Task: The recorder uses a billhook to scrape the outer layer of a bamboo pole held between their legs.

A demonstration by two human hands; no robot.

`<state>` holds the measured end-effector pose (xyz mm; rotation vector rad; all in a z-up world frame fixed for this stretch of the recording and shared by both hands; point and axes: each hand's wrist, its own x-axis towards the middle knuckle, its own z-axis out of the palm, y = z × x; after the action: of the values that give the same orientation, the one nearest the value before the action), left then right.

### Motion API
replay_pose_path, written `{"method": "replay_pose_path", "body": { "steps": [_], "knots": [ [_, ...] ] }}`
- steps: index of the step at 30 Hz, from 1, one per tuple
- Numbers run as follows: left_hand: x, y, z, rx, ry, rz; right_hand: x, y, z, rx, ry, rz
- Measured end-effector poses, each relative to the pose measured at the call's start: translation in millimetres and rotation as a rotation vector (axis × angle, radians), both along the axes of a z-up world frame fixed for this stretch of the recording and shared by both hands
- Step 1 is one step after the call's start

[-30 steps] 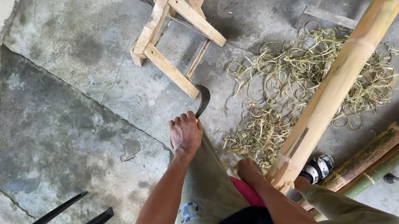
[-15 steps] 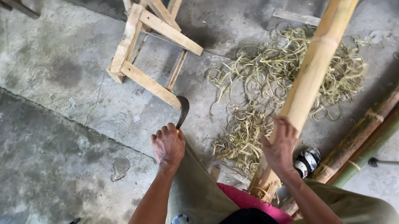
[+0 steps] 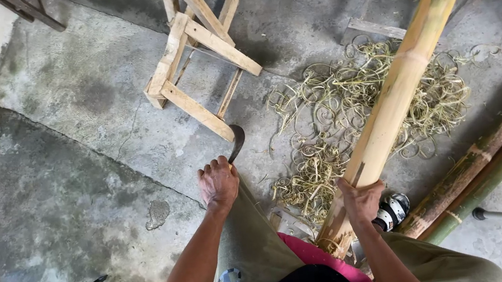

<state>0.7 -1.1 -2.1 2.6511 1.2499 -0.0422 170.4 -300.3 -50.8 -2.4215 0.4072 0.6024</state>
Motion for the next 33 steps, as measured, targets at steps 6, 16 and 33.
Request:
{"method": "replay_pose_path", "body": {
  "steps": [6,16,33],
  "knots": [
    [-0.4,-0.6,0.3,-0.014,-0.035,0.003,0.1,3.1,-4.8,-0.077,-0.061,0.019],
    [-3.1,1.5,1.8,-0.024,-0.028,0.005,-3.4,1.2,-6.1,-0.025,-0.149,0.015],
    [2.5,0.2,6.6,-0.058,0.0,0.0,-0.9,-1.4,-11.9,-0.011,-0.096,0.003]
  ]
}}
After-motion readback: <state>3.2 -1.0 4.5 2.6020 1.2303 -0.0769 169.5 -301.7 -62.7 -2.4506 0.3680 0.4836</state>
